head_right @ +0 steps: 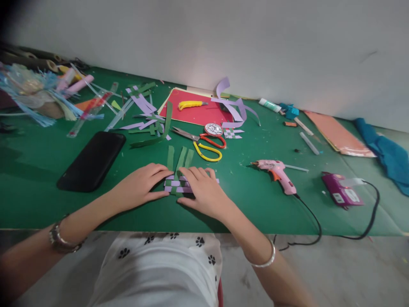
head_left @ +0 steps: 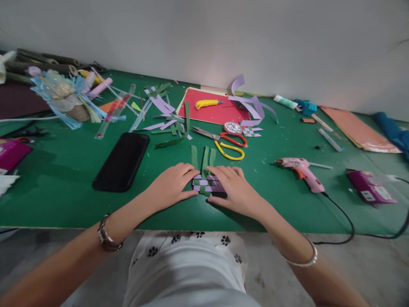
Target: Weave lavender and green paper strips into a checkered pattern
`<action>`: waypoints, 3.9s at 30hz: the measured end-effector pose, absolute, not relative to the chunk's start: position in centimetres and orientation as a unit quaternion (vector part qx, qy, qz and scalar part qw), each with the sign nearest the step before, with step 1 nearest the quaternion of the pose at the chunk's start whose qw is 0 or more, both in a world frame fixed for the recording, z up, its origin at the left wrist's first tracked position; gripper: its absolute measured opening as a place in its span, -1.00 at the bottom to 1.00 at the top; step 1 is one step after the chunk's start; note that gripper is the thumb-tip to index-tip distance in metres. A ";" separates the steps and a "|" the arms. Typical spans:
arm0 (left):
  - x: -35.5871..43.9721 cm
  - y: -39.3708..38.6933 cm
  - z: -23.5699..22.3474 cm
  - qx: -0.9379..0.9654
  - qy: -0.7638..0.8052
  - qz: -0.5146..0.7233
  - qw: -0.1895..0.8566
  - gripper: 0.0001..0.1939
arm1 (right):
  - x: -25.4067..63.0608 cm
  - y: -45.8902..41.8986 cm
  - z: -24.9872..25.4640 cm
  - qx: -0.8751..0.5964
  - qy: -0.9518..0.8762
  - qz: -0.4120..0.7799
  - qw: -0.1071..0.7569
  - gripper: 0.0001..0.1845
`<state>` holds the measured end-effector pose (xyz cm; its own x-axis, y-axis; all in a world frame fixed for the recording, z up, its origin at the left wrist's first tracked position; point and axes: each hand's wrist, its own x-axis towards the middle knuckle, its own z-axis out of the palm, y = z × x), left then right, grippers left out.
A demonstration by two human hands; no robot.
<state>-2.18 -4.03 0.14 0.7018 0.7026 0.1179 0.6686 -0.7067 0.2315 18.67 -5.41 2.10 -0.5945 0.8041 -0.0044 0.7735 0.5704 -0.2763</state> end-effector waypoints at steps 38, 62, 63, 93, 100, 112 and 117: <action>0.1 -5.2 -0.5 0.912 0.394 0.072 0.083 -0.39 | 19.5 -5.6 1.8 -0.449 -0.878 0.158 0.053 -0.85; 0.4 -5.1 -1.3 0.920 0.378 0.029 0.104 -0.46 | 19.8 -9.1 -0.4 -0.494 -0.867 0.067 -0.006 -0.30; 0.3 -5.1 -1.1 0.919 0.378 0.027 0.106 -0.47 | 19.7 -9.1 -0.4 -0.495 -0.866 0.068 -0.006 -0.30; -2.3 -4.8 -1.1 0.911 0.405 0.013 0.069 -0.41 | 16.8 -6.7 0.2 -0.500 -0.848 0.126 0.124 -0.62; -1.9 -5.0 -1.2 0.899 0.431 0.024 0.072 -0.49 | 16.5 -6.5 -0.3 -0.516 -0.836 0.131 0.130 -0.67; -2.2 -3.9 -0.6 0.920 0.385 0.041 0.063 -0.43 | 17.1 -6.1 0.4 -0.498 -0.842 0.157 0.137 -0.67; -2.3 -3.7 -0.5 0.932 0.352 0.084 0.014 -0.54 | 17.2 -5.9 0.7 -0.474 -0.859 0.154 0.121 -0.66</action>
<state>-2.28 -3.72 -0.47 0.7383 0.6584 0.1464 0.6535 -0.7520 0.0860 17.22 -5.87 0.67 -0.5223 0.8506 0.0609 0.7763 0.5038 -0.3790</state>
